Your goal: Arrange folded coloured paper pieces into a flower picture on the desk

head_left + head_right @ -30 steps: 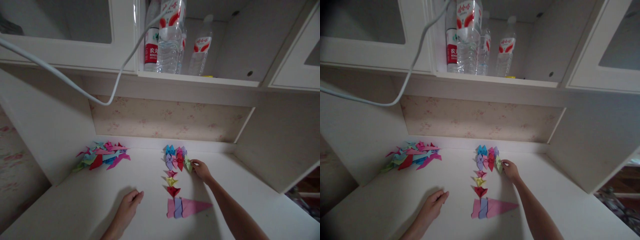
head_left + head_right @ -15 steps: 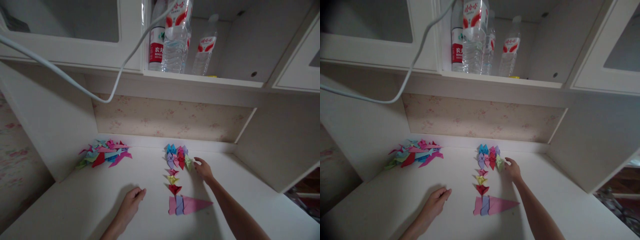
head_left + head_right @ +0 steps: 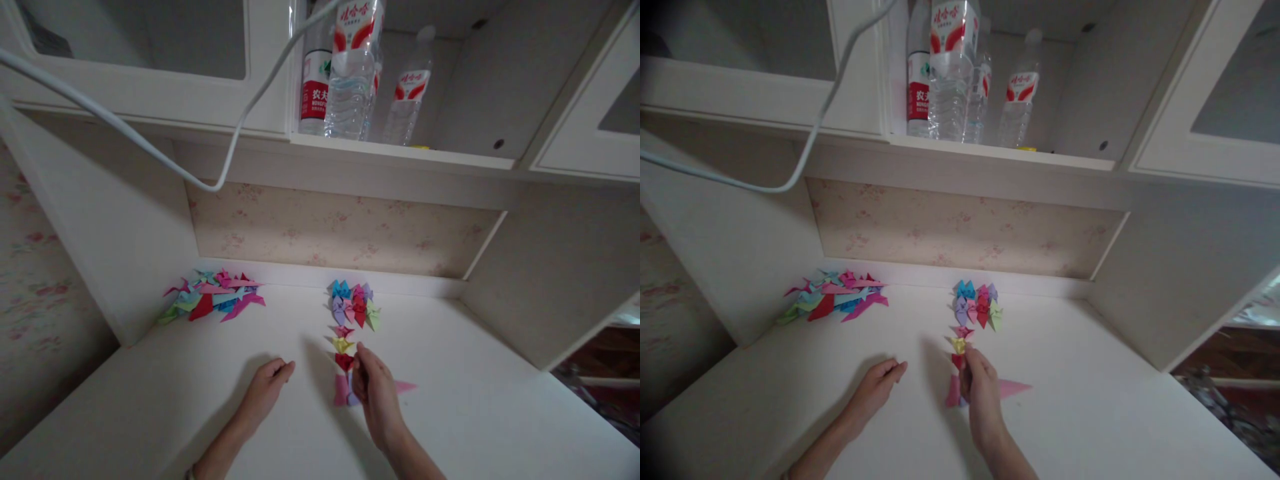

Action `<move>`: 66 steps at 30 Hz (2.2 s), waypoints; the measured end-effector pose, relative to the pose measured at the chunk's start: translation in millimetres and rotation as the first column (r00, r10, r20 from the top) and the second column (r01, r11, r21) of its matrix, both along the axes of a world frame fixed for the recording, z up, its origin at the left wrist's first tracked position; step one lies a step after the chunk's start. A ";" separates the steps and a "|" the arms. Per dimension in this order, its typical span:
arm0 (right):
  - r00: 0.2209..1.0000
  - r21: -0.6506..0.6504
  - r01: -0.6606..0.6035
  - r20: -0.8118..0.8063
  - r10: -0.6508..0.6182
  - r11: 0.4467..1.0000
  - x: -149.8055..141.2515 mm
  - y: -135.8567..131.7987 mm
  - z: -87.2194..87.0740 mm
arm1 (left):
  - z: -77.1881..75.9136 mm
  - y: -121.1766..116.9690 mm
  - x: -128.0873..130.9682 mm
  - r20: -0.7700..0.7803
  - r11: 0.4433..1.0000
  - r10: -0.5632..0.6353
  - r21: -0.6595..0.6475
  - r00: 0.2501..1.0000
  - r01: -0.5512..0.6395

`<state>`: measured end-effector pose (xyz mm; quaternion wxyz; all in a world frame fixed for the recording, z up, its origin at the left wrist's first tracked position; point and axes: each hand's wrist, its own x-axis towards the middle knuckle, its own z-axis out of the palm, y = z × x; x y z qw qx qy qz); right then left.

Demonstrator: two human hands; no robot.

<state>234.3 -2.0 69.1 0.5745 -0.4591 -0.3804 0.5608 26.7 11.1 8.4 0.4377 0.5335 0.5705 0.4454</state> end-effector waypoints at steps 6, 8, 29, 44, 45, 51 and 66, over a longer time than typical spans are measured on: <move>0.849 0.084 -0.303 0.477 0.229 0.949 -61.0 -26.6 -49.3 | 1.8 -2.4 1.0 0.005 1.000 -0.011 0.028 1.000 0.011; 0.770 0.101 -0.350 0.597 0.225 0.931 -65.7 -26.8 -60.6 | 2.0 -1.9 1.6 -0.019 0.999 -0.015 0.047 1.000 0.016; 0.683 0.115 -0.440 0.687 0.249 0.890 -59.9 -27.1 -52.6 | 7.5 -2.4 3.8 -0.050 1.000 0.021 -0.014 0.999 -0.022; 0.648 0.117 -0.480 0.715 0.262 0.869 -59.6 -26.2 -54.0 | 12.1 -4.4 4.0 -0.055 1.000 -0.019 -0.007 0.998 0.019; 0.645 0.117 -0.481 0.718 0.260 0.869 -59.9 -26.3 -54.8 | 13.1 -4.8 4.3 -0.056 1.000 -0.019 -0.011 0.998 0.018; 0.619 0.116 -0.487 0.745 0.248 0.866 -60.4 -27.4 -56.5 | 17.4 -6.6 6.3 -0.030 0.999 0.003 -0.035 1.000 -0.004; 0.610 0.097 -0.509 0.742 0.279 0.855 -59.1 -28.8 -51.9 | 13.2 -4.9 5.5 -0.054 1.000 -0.002 -0.023 0.999 0.000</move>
